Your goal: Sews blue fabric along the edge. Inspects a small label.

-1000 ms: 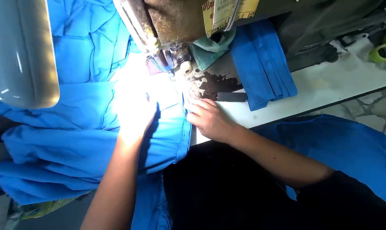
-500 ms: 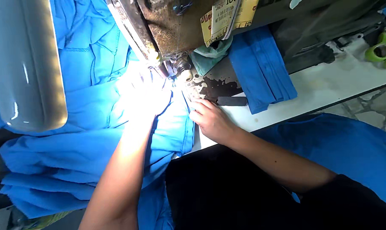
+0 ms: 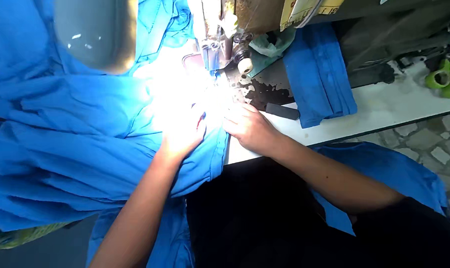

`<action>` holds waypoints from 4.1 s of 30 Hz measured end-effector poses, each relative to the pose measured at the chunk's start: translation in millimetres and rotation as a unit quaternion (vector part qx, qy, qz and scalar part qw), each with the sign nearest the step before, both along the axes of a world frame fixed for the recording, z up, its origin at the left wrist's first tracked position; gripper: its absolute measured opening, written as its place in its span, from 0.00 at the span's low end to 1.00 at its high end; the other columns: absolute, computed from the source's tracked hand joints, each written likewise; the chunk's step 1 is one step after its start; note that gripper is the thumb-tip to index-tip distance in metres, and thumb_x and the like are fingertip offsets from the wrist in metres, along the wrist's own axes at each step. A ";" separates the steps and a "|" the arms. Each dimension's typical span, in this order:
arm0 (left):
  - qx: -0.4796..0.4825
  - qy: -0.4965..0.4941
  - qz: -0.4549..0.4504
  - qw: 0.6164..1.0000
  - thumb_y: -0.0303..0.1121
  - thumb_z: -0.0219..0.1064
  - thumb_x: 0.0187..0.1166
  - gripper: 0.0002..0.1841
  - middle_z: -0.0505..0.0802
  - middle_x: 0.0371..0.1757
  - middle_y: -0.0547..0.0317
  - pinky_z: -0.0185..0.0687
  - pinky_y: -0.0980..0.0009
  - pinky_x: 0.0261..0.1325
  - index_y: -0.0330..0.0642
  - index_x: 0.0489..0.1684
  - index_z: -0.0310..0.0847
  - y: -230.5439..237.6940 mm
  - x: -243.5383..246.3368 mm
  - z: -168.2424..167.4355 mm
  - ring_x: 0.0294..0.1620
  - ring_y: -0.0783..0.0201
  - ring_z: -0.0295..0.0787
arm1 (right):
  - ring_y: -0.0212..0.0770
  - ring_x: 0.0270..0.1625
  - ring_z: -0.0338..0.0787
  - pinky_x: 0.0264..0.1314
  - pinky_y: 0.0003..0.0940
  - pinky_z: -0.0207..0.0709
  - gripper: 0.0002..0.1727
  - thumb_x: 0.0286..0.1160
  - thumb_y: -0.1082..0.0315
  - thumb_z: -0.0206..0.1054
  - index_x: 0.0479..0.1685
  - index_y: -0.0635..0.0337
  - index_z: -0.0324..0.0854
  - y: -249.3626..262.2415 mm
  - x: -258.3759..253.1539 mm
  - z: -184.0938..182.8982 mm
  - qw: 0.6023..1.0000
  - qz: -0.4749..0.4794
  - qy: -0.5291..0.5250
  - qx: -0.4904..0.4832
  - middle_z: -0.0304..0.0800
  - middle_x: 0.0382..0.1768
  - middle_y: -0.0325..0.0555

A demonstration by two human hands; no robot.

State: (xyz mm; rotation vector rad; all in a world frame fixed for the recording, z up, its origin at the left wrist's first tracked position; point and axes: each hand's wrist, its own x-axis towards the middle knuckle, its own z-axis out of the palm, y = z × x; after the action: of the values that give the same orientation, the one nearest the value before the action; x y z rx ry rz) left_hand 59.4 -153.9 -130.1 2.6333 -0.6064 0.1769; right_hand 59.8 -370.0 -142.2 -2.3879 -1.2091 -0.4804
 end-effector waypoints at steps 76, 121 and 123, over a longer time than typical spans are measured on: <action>-0.010 -0.013 -0.030 0.999 0.34 0.54 0.75 0.26 0.86 0.75 0.44 0.73 0.40 0.70 0.38 0.73 0.84 -28.8 28.4 -0.3 0.74 0.42 0.82 | 0.58 0.79 0.75 0.81 0.59 0.62 0.26 0.89 0.58 0.48 0.79 0.54 0.79 7.1 84.3 13.5 0.961 -0.145 0.186 -0.142 0.82 0.75 0.54; -0.004 0.005 -0.014 1.000 0.30 0.56 0.72 0.27 0.80 0.79 0.35 0.66 0.36 0.75 0.33 0.73 0.81 -30.9 32.9 -1.6 0.79 0.35 0.75 | 0.80 0.77 0.75 0.76 0.73 0.65 0.22 0.88 0.73 0.51 0.75 0.69 0.78 -219.7 12.5 10.4 0.861 -0.500 0.091 -0.015 0.76 0.74 0.79; -0.012 0.003 -0.013 1.000 0.30 0.57 0.72 0.27 0.81 0.78 0.36 0.69 0.37 0.73 0.33 0.73 0.81 -31.2 32.2 -1.6 0.77 0.36 0.78 | 0.82 0.80 0.70 0.78 0.75 0.61 0.23 0.87 0.71 0.54 0.77 0.70 0.75 -221.2 11.2 7.4 0.863 -0.501 0.066 -0.004 0.71 0.78 0.81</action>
State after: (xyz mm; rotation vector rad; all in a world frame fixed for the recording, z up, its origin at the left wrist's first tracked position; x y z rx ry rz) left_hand 91.6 -185.1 -131.7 2.6011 -0.6326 0.1681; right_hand 71.1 -591.2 -134.8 -2.8379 0.1993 -0.5721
